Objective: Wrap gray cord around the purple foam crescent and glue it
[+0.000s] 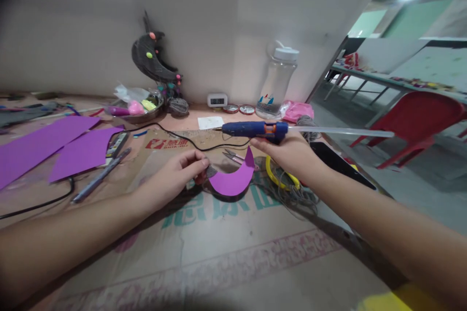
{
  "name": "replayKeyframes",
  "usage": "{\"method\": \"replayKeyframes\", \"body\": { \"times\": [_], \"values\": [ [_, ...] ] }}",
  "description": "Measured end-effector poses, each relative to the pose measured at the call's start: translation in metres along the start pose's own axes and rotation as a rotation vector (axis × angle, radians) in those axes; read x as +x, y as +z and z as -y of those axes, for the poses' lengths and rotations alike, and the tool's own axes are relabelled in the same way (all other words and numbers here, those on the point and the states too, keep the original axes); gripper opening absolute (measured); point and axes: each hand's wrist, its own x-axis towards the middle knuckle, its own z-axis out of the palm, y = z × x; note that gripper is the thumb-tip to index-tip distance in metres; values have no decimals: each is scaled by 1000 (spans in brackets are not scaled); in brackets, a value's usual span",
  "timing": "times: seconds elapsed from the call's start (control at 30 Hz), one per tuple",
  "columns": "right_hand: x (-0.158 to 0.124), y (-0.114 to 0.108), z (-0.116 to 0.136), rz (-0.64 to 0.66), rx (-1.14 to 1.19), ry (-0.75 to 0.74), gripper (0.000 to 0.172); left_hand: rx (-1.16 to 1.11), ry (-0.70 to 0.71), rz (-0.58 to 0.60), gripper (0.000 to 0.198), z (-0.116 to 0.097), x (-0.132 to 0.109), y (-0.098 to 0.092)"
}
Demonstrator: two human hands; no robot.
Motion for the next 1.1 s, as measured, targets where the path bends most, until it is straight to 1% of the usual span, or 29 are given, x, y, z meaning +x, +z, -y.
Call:
{"method": "replayKeyframes", "body": {
  "times": [0.07, 0.13, 0.23, 0.33, 0.4, 0.5, 0.57, 0.63, 0.73, 0.8, 0.87, 0.93, 1.0, 1.03, 1.07, 1.1],
  "values": [
    [21, 7, 3, 32, -31, -2, 29, -15, 11, 14, 20, 2, 0, -1],
    [48, 17, 1, 47, -82, -43, 34, -32, 16, 16, 20, 3, 1, -1],
    [91, 37, -8, 141, -189, -18, 33, -60, 20, 19, 20, 5, 3, -1],
    [122, 58, -19, 158, -211, -8, 34, -87, 23, 18, 19, 6, 4, 0],
    [132, 69, -27, 170, -222, 1, 35, -110, 13, 18, 20, 6, 4, 1],
    [135, 80, -37, 206, -248, 15, 34, -155, -9, 31, 20, 6, 5, 1],
    [135, 82, -42, 226, -272, 22, 34, -179, -15, 35, 19, 5, 5, 1],
    [135, 80, -44, 232, -294, 20, 37, -190, -24, 27, 18, 3, 6, 1],
    [129, 67, -40, 203, -327, 15, 45, -213, -33, -31, 16, 1, 5, 0],
    [117, 53, -35, 178, -349, 4, 47, -231, -11, -96, 17, 0, 5, -2],
    [96, 38, -29, 172, -355, -32, 41, -236, 33, -162, 19, 0, 5, -2],
    [68, 26, -22, 174, -353, -68, 35, -232, 70, -218, 19, 1, 4, -3],
    [35, 18, -14, 125, -384, -112, 37, -237, 80, -245, 18, 1, 5, -2],
    [18, 16, -10, 136, -400, -166, 37, -238, 77, -248, 18, 2, 5, -2],
    [3, 16, -6, 200, -411, -227, 35, -237, 73, -248, 18, 2, 5, -2],
    [-11, 17, -3, 306, -401, -278, 30, -233, 72, -246, 18, 2, 5, -1]
  ]
}}
